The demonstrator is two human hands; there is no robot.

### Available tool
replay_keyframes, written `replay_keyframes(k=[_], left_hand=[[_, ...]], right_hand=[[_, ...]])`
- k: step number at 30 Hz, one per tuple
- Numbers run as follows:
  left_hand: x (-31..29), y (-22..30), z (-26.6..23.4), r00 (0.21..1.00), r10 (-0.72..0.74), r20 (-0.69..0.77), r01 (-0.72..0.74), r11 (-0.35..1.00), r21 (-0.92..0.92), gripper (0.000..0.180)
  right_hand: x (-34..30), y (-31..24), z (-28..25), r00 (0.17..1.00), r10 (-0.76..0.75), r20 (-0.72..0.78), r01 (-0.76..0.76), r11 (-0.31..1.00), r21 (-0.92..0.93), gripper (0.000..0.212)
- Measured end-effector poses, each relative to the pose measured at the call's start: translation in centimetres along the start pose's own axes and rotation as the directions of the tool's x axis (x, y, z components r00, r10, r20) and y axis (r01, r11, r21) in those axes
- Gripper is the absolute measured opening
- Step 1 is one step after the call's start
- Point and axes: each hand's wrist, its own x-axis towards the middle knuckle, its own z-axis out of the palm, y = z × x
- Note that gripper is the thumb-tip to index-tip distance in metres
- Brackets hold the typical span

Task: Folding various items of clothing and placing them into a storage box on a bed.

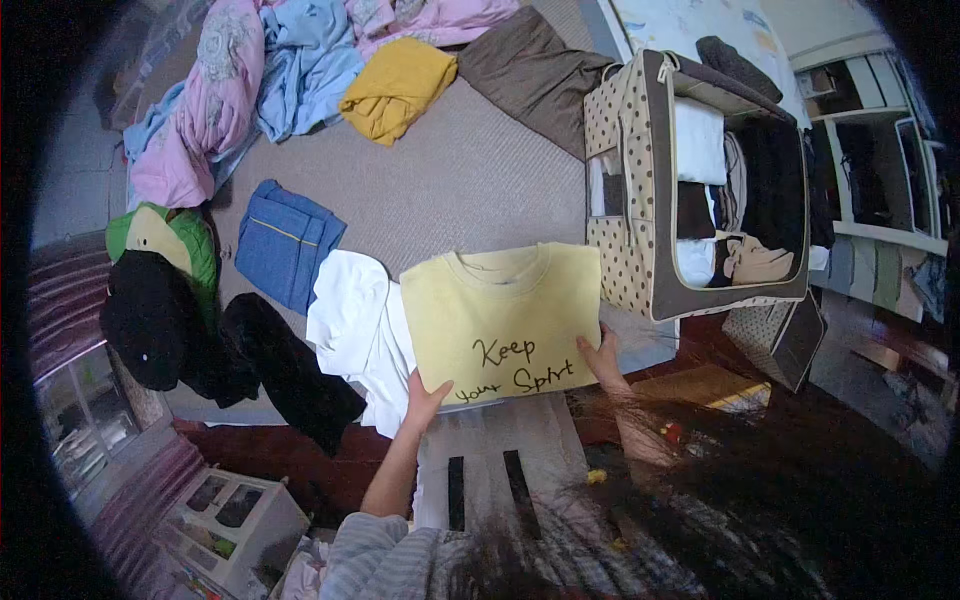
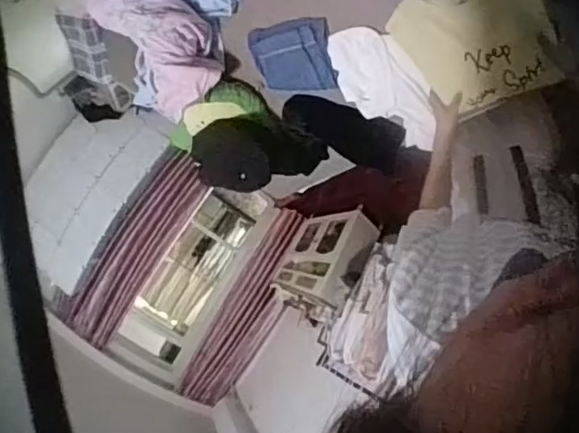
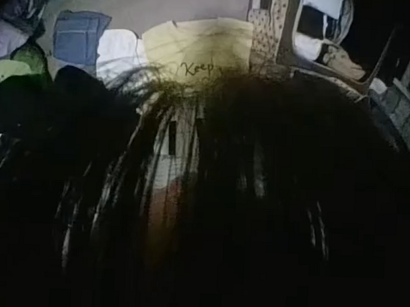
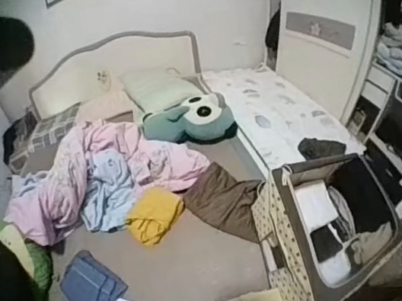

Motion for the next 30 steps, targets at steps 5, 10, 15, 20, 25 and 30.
replay_keyframes(k=[5,10,15,20,25,30], left_hand=[[0.3,-4.0,0.7,0.905,-0.313,-0.289,0.238,0.934,-0.267,0.065],[-0.1,-4.3,-0.8,0.906,-0.37,-0.205,0.336,0.924,-0.183,0.067],[-0.7,1.3,-2.1,0.821,-0.484,0.304,0.559,0.792,-0.246,0.048],[-4.3,2.2,-2.7,0.648,-0.59,0.482,0.758,0.56,-0.334,0.045],[-7.7,-0.9,-1.3,0.615,-0.543,0.572,0.778,0.537,-0.326,0.037],[-12.5,-0.5,-1.5,0.605,-0.546,0.58,0.75,0.636,-0.183,0.039]], right_hand=[[0.9,-3.4,-0.1,0.934,0.352,0.058,-0.356,0.929,0.096,0.075],[0.2,-7.0,-0.8,0.934,0.348,0.079,-0.34,0.935,-0.097,0.069],[-1.5,-6.1,-1.5,0.855,0.395,0.337,-0.49,0.826,0.277,0.07],[-5.6,-7.1,-3.8,0.46,0.453,0.764,-0.856,0.456,0.245,0.056],[-11.0,-4.8,-5.5,0.683,0.248,0.687,-0.701,0.487,0.521,0.051],[-12.0,-11.7,-17.9,0.657,0.048,0.752,-0.318,0.922,0.22,0.054]])
